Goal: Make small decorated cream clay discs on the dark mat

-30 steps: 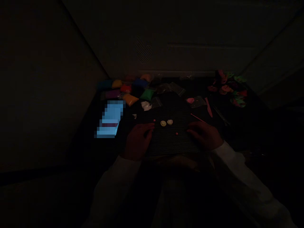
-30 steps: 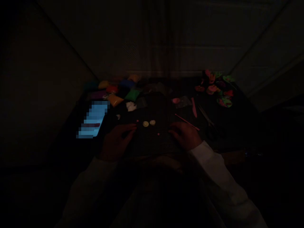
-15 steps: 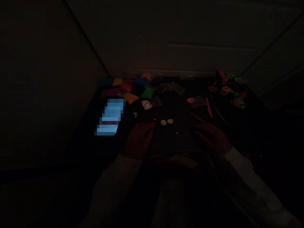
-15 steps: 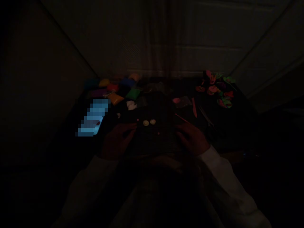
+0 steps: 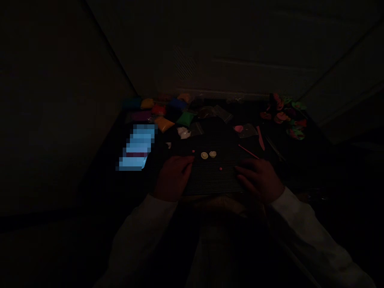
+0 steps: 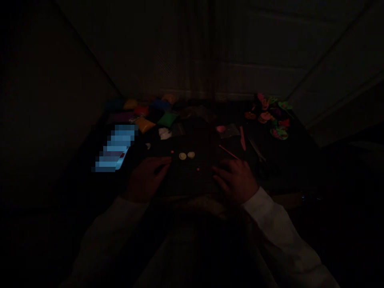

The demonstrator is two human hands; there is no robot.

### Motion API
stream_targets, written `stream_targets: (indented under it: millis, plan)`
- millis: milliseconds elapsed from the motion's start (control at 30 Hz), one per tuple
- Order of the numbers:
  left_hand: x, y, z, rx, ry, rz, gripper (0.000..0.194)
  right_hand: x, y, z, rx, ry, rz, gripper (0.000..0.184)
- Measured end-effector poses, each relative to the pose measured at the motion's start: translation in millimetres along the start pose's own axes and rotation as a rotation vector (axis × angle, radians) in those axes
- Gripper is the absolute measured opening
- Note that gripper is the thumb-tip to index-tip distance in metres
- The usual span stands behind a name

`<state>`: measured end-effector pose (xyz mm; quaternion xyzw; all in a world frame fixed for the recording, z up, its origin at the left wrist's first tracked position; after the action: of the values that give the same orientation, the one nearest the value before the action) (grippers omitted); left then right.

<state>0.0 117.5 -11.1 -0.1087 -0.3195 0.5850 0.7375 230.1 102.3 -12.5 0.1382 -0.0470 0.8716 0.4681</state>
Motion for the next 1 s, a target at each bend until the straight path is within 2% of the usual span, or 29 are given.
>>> stream_targets:
  millis: [133,300,433,600,800,1000]
  plan:
    - [-0.2,-1.0,-0.3,0.017,-0.006,-0.015,0.021,-0.8,-1.7,-0.9,-0.037,0.017,-0.03,0.038]
    - [0.4,-1.7,-1.4,0.036,0.006,-0.03,0.022,-9.7,0.0,1.6,-0.048,0.008,-0.027,0.035]
    - [0.2,-2.0,-1.2,0.039,-0.002,-0.038,0.021,-8.9,5.6,2.0,-0.064,0.049,-0.014,0.037]
    - [0.1,-4.1,-0.5,0.04,0.008,-0.059,0.022,-10.4,0.0,2.3,-0.088,0.073,-0.06,0.043]
    - [0.4,-4.9,-1.4,0.048,0.02,-0.077,0.022,-18.1,2.1,0.9,-0.1,0.097,-0.014,0.043]
    - [-0.3,-3.5,-2.6,0.061,0.019,-0.074,0.022,-15.5,-0.9,-1.0,-0.114,0.106,-0.048,0.047]
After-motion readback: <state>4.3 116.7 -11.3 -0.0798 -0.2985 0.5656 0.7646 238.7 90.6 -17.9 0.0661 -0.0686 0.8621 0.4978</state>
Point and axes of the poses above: each hand's wrist, its own x-axis towards the middle knuckle, its own z-axis out of the back of the hand, y = z × x, the point moved 7 cm from there along x, towards the middle knuckle, and after that the axes turned 3 degrees about -x, right-handed, at the moved point
